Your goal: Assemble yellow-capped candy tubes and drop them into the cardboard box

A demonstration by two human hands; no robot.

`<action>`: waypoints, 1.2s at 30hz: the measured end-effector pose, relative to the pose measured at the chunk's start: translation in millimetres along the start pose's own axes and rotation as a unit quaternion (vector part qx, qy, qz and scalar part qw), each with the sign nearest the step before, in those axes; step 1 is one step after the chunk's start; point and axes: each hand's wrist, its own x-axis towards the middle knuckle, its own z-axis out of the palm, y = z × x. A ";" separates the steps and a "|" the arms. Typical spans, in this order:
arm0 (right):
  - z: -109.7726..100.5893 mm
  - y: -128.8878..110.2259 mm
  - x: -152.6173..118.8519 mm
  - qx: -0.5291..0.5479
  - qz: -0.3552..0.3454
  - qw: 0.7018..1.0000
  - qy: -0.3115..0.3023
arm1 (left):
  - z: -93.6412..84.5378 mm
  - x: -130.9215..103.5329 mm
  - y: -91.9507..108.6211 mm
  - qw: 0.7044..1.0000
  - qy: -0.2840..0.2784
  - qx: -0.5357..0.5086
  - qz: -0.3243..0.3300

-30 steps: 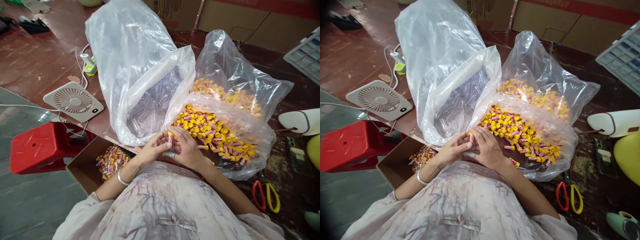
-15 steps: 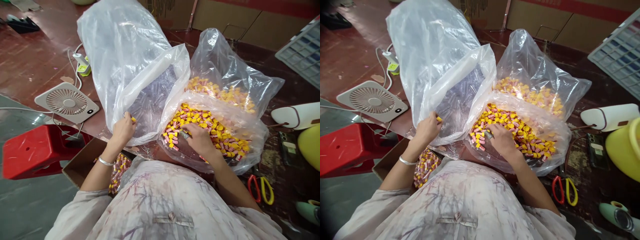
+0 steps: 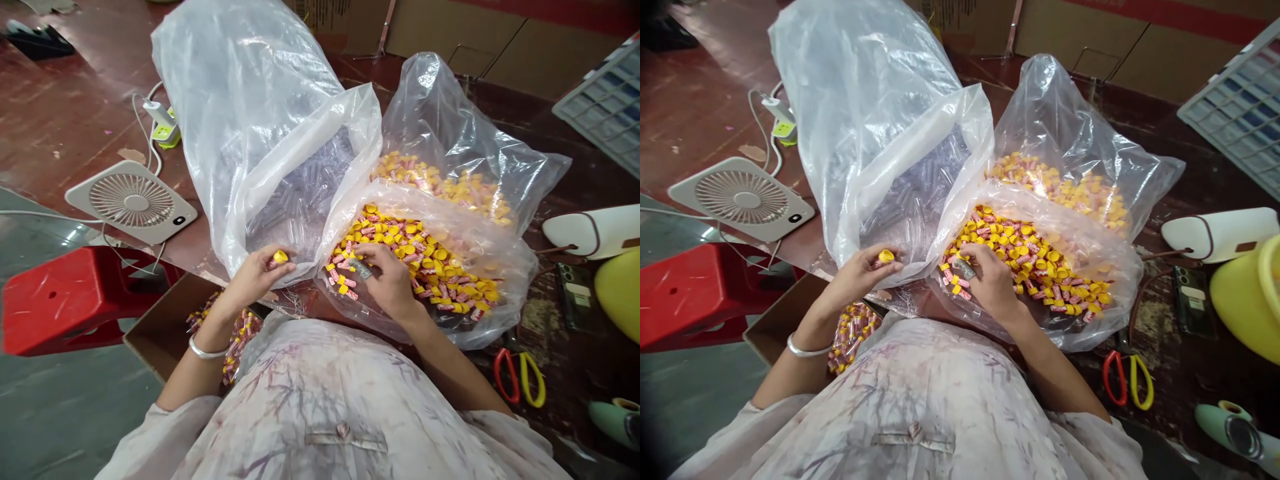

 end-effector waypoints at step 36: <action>8.7 2.3 -15.8 -0.253 -0.063 0.926 -0.274 | 23.9 86.4 -11.2 0.940 0.071 0.306 -0.130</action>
